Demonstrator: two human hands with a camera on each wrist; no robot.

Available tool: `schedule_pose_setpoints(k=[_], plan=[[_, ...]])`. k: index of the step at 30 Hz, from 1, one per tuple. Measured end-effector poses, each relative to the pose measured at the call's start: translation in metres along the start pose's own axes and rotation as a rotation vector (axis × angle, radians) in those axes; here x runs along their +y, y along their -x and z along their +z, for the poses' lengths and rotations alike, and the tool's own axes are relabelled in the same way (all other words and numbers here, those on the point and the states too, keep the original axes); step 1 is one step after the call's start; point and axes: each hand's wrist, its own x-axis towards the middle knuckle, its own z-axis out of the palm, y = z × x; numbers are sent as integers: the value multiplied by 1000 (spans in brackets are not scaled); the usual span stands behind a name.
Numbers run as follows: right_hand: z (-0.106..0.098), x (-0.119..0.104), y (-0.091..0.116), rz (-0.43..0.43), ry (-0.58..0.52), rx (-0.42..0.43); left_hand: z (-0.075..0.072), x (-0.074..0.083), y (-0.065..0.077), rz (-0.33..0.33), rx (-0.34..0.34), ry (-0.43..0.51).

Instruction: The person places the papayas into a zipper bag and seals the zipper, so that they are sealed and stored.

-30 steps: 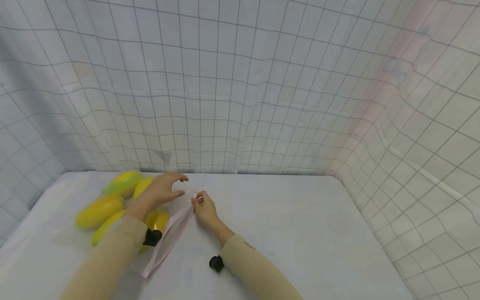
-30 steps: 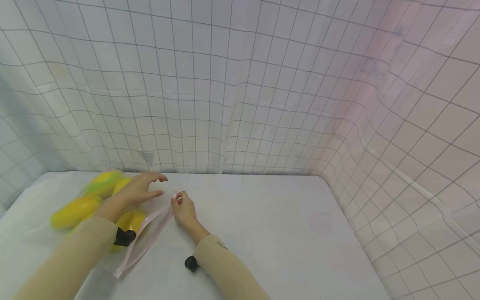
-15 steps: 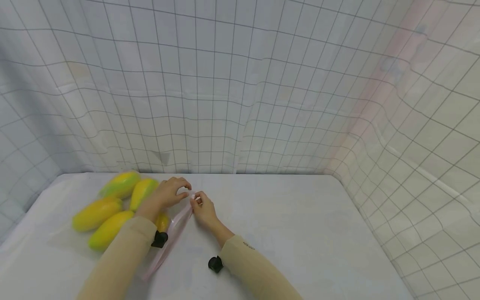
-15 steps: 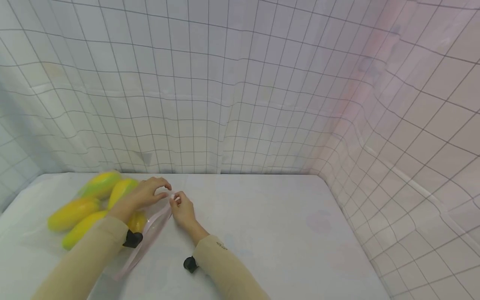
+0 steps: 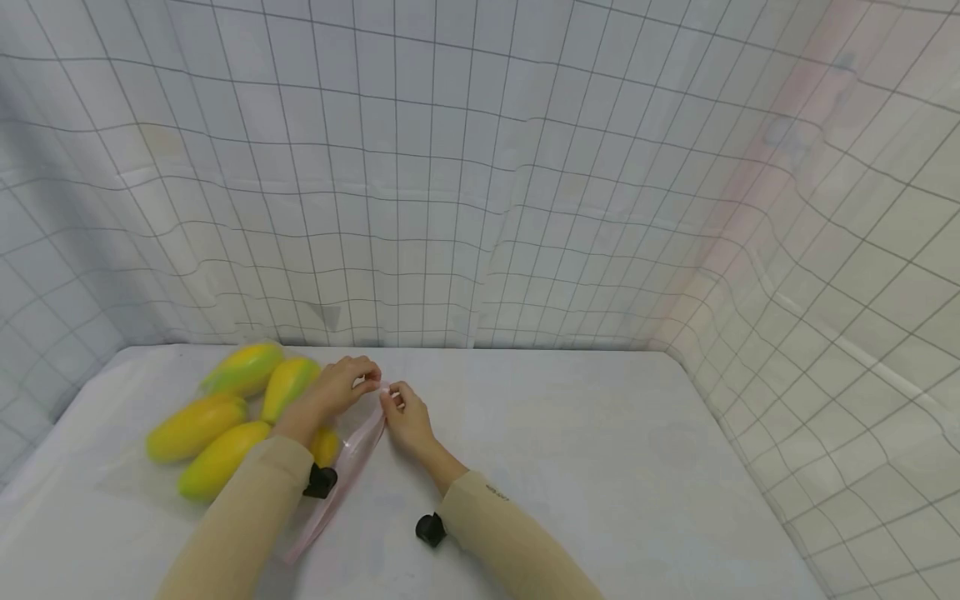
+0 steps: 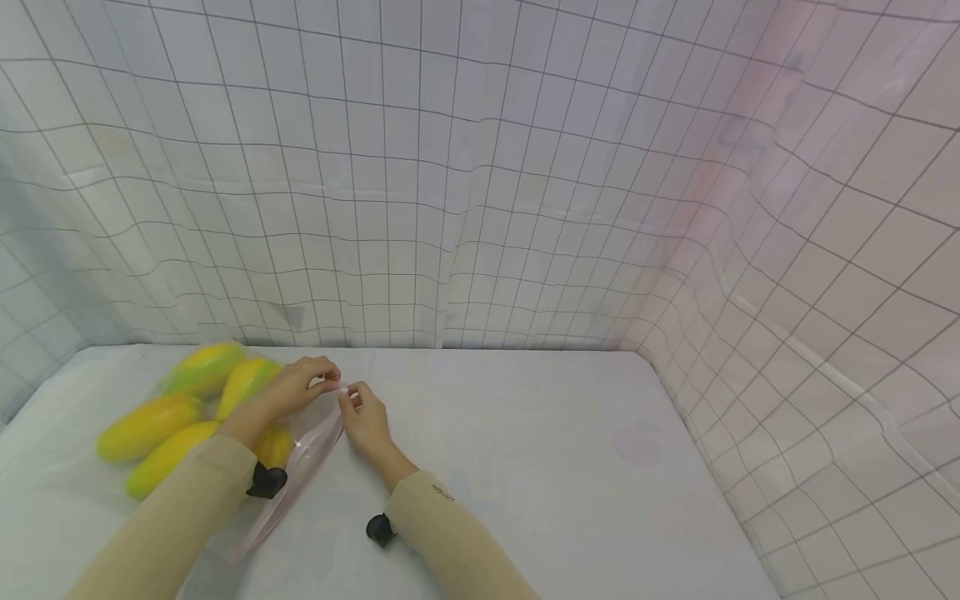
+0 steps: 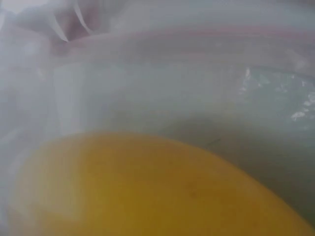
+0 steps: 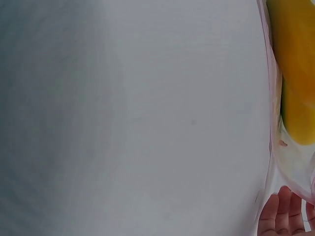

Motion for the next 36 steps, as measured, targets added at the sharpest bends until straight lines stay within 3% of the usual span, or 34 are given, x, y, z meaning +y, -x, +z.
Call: schedule_pose_setpoints(k=[11, 18, 29, 36], plan=[[4, -7, 3, 50, -55, 13, 1, 3, -2, -27, 32, 38], [12, -14, 18, 181, -222, -63, 0, 0, -4, -80, 73, 67], [18, -23, 39, 314, -262, -149, -6, 2, -4, -118, 114, 82], [20, -30, 55, 304, -290, -166, -7, 3, -1, -125, 160, 89]])
